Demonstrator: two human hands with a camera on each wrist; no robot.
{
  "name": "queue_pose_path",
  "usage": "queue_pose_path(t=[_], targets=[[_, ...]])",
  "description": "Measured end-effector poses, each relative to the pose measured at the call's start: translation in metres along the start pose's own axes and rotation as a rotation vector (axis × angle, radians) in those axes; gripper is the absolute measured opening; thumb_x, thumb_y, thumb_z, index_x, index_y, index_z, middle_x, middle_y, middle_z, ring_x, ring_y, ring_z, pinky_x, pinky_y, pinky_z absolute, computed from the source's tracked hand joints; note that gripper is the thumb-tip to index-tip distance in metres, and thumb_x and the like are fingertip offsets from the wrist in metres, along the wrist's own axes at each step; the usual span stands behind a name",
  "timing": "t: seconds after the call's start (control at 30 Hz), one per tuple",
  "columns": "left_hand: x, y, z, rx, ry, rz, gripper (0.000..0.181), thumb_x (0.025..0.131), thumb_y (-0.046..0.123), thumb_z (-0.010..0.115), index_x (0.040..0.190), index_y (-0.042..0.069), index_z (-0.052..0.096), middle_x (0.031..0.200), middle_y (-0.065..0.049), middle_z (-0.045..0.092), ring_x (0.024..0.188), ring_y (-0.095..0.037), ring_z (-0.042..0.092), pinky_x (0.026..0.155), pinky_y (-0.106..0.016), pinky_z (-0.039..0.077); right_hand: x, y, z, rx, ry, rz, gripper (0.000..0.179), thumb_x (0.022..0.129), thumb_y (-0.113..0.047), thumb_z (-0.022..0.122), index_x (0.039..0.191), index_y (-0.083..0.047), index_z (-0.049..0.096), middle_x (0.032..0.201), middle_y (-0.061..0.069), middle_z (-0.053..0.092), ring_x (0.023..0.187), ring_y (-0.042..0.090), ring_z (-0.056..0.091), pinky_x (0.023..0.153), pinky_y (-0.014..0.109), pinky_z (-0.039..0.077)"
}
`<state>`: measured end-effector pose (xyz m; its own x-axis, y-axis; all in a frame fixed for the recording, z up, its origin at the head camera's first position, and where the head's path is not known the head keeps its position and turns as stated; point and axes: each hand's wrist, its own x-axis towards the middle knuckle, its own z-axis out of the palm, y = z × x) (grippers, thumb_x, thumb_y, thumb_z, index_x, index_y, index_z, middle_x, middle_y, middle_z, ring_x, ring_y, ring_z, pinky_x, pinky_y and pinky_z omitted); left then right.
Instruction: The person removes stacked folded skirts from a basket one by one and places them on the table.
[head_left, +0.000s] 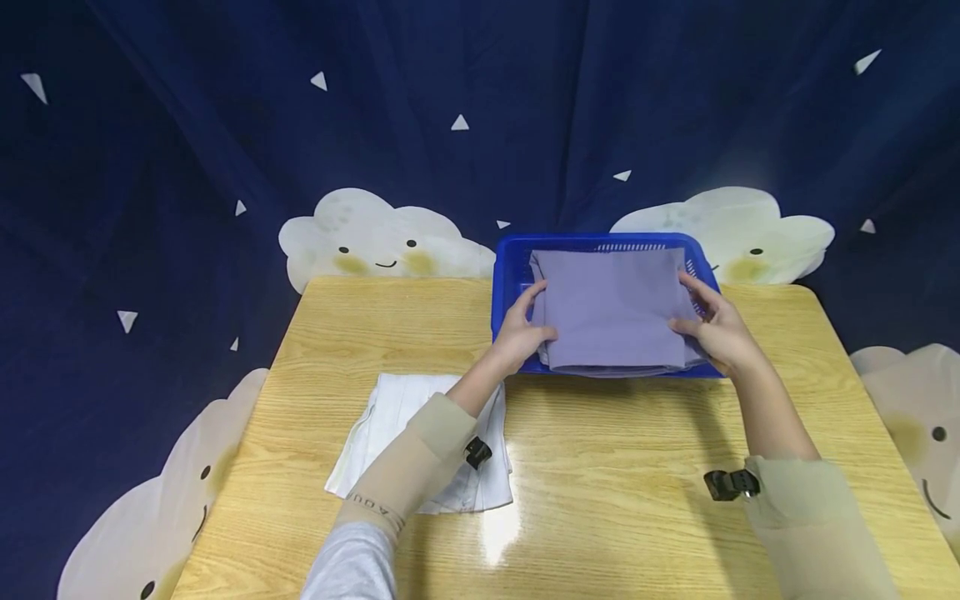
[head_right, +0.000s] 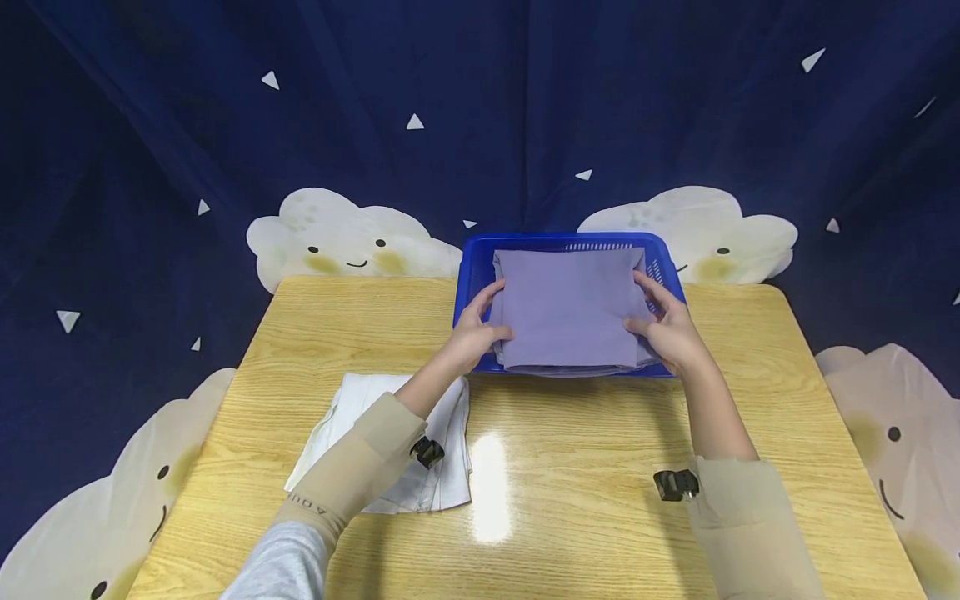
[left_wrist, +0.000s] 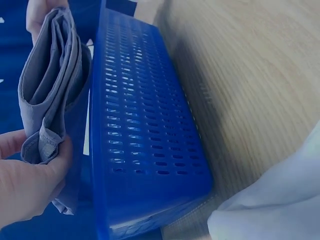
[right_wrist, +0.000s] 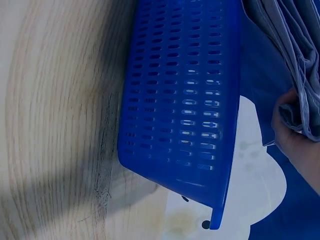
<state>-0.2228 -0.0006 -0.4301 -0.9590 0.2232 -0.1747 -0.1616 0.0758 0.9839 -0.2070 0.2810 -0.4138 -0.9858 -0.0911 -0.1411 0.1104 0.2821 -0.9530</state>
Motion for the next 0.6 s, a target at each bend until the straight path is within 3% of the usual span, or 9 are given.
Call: queue_pose_path(t=[0.1,0.2,0.3,0.4,0.6], targets=[[-0.004,0.001,0.000,-0.009,-0.009,-0.005,0.081,0.073,-0.014,0.059,0.139,0.028,0.037,0.145,-0.013,0.024,0.072,-0.016,0.046,0.063,-0.023,0.048,-0.004,0.000,0.000,-0.003,0.000,0.002,0.080,0.085,0.006,0.055,0.147,-0.028,0.016,0.150,0.020,0.004,0.136,0.029,0.005,0.094,0.016,0.037],[-0.008,0.000,0.001,-0.014,-0.018,-0.008,0.081,0.074,-0.014,0.058,0.140,0.028,0.036,0.146,-0.013,0.023,0.090,-0.022,0.052,0.070,-0.027,0.051,-0.008,0.000,0.000,0.010,-0.006,0.005,0.081,0.084,0.007,0.054,0.147,-0.028,0.016,0.151,0.018,0.001,0.136,0.030,0.002,0.099,0.019,0.034],[-0.011,-0.001,0.001,-0.028,-0.026,-0.002,0.082,0.074,-0.014,0.058,0.140,0.028,0.035,0.146,-0.013,0.022,0.106,-0.030,0.051,0.075,-0.032,0.052,-0.012,0.000,0.002,0.046,0.000,-0.007,0.080,0.084,0.008,0.054,0.147,-0.026,0.018,0.150,0.019,0.006,0.134,0.033,0.009,0.090,0.015,0.041],[-0.014,-0.004,0.002,-0.039,-0.031,0.006,0.082,0.074,-0.015,0.057,0.140,0.028,0.034,0.146,-0.013,0.021,0.110,-0.034,0.049,0.076,-0.032,0.052,-0.016,0.001,0.003,0.102,0.005,-0.033,0.079,0.083,0.009,0.055,0.147,-0.023,0.020,0.145,0.020,0.015,0.126,0.030,0.023,0.079,0.011,0.044],[-0.022,-0.006,0.003,-0.047,-0.042,0.025,0.083,0.073,-0.016,0.057,0.140,0.026,0.034,0.143,-0.014,0.024,0.108,-0.034,0.052,0.074,-0.032,0.053,-0.025,0.006,0.005,0.220,-0.001,-0.072,0.077,0.082,0.009,0.058,0.146,-0.019,0.024,0.133,0.011,0.029,0.104,0.010,0.041,0.074,0.015,0.049]])
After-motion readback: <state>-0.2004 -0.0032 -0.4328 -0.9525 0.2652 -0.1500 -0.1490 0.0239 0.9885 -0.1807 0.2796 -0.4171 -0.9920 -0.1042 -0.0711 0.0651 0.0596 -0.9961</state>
